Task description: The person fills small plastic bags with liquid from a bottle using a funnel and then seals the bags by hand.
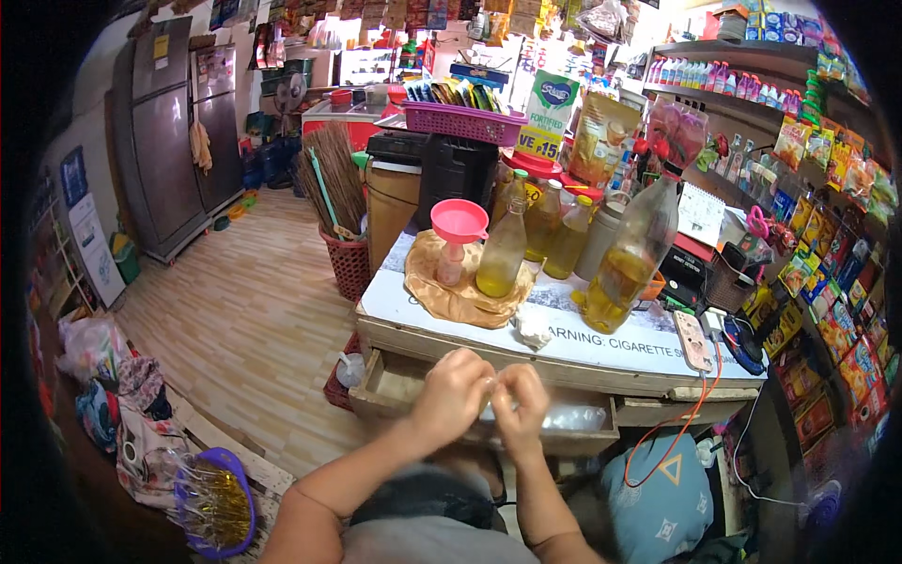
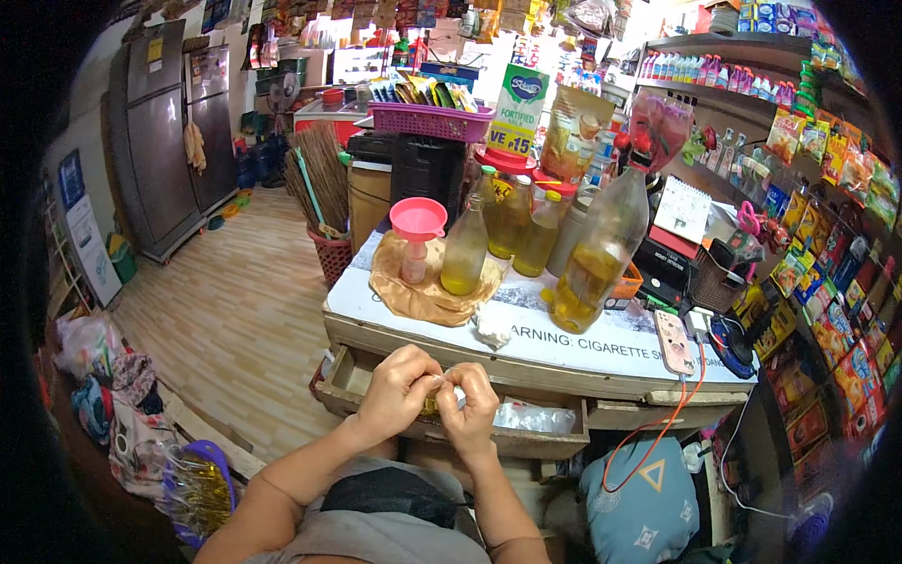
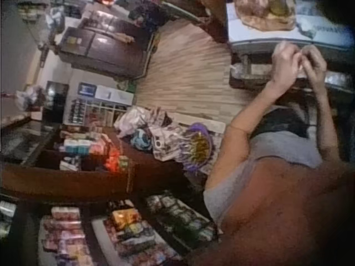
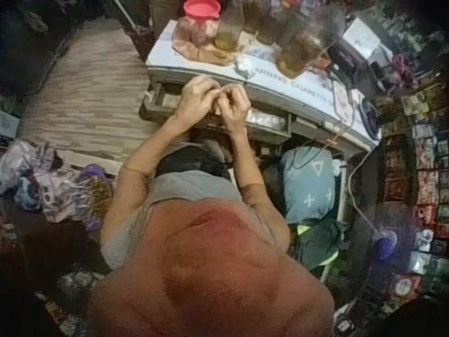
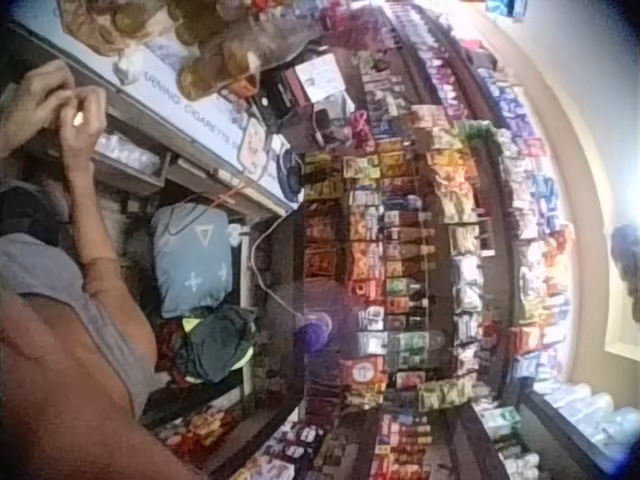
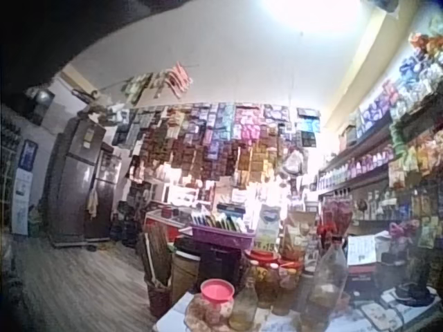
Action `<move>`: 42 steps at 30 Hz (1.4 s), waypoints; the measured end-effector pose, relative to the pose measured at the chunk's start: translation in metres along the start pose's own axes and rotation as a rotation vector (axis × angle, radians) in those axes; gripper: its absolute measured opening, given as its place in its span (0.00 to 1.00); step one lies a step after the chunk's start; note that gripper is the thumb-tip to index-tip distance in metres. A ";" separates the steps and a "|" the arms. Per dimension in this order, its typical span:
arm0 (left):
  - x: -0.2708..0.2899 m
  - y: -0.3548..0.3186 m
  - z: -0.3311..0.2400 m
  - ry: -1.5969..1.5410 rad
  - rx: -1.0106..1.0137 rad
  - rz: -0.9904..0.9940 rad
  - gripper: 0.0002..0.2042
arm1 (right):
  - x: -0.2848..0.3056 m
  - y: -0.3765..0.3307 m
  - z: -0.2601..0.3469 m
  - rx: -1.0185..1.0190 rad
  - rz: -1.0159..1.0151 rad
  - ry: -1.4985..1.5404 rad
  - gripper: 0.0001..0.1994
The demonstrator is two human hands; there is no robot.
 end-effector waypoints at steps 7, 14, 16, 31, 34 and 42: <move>-0.011 -0.005 0.021 -0.325 0.085 0.167 0.04 | 0.001 0.001 -0.010 -0.146 0.057 0.187 0.03; -0.025 -0.014 0.032 -0.886 0.493 0.182 0.03 | -0.002 0.004 0.000 -0.132 0.005 0.040 0.02; -0.024 -0.013 0.029 -0.805 0.485 0.124 0.04 | -0.004 0.006 0.006 -0.054 0.000 -0.077 0.02; -0.007 -0.003 0.006 -0.098 -0.050 -0.124 0.02 | 0.004 0.007 -0.002 -0.288 0.059 -0.030 0.04; -0.006 -0.003 0.004 -0.043 -0.083 -0.136 0.02 | 0.002 0.007 -0.003 -0.261 0.048 -0.098 0.05; -0.027 0.001 0.042 -0.243 0.313 0.078 0.07 | -0.009 0.004 -0.004 0.068 0.076 -0.149 0.02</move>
Point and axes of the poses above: each hand's wrist, its own y-axis towards the middle knuckle, its own x-axis out of the back of the hand, z = x × y, the point moved 4 cm from there along y, towards the middle knuckle, and after that the axes turned 13 degrees about y, right-handed, at the moved point
